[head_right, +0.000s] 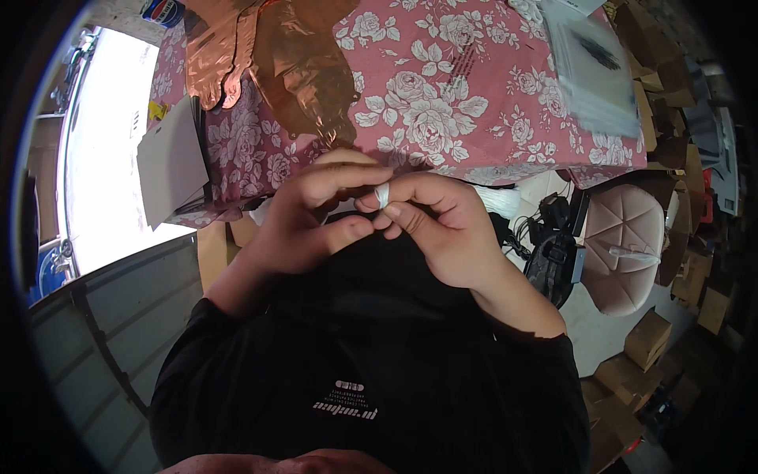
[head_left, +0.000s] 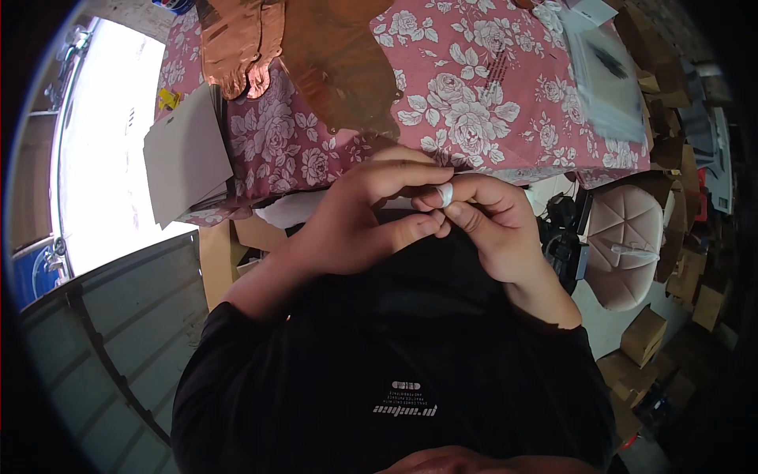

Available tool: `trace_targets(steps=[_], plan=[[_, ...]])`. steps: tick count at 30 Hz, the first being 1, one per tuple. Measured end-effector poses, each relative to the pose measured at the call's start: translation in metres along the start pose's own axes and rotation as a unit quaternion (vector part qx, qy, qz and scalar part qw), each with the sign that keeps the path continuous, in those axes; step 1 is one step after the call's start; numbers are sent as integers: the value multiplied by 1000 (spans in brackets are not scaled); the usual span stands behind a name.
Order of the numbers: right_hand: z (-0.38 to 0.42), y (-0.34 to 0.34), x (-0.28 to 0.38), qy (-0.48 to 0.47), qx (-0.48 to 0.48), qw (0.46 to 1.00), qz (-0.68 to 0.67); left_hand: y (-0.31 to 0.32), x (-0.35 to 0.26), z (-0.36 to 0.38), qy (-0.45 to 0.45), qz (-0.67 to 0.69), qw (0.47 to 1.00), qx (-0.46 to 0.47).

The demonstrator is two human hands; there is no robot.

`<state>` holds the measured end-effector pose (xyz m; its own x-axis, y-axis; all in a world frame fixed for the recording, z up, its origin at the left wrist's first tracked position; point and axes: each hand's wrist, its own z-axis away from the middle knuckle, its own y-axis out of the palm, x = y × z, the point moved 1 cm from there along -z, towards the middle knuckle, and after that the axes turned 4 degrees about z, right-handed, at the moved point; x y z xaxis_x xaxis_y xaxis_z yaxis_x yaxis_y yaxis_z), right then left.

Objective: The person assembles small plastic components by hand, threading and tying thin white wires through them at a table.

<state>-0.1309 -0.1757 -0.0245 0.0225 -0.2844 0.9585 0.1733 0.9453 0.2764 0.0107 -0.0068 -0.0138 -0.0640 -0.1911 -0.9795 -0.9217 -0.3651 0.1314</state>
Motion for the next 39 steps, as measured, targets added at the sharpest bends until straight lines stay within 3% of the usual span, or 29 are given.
trace_targets(steps=[2,5,11,15,18,20,29,33,35,39], plan=[[3,-2,3,31,10,996,85,0,-1,0,-2,-70,998,-4],[1,-8,6,73,44,995,45,-3,1,1,-4,-135,990,34],[1,-3,19,139,34,989,-20,8,19,8,-44,31,998,-15],[9,0,18,179,14,983,-40,3,24,12,-62,84,994,40],[11,-1,30,175,38,982,58,6,28,15,-67,120,989,62],[9,-1,44,76,104,956,262,10,32,15,-58,125,988,69],[13,-7,35,141,95,974,151,9,35,14,-28,46,993,106],[20,2,39,142,31,970,194,9,30,11,-18,6,998,60],[24,7,42,41,13,953,299,7,23,8,3,-48,996,74],[30,7,32,74,-9,968,238,8,19,3,39,-77,993,82]])
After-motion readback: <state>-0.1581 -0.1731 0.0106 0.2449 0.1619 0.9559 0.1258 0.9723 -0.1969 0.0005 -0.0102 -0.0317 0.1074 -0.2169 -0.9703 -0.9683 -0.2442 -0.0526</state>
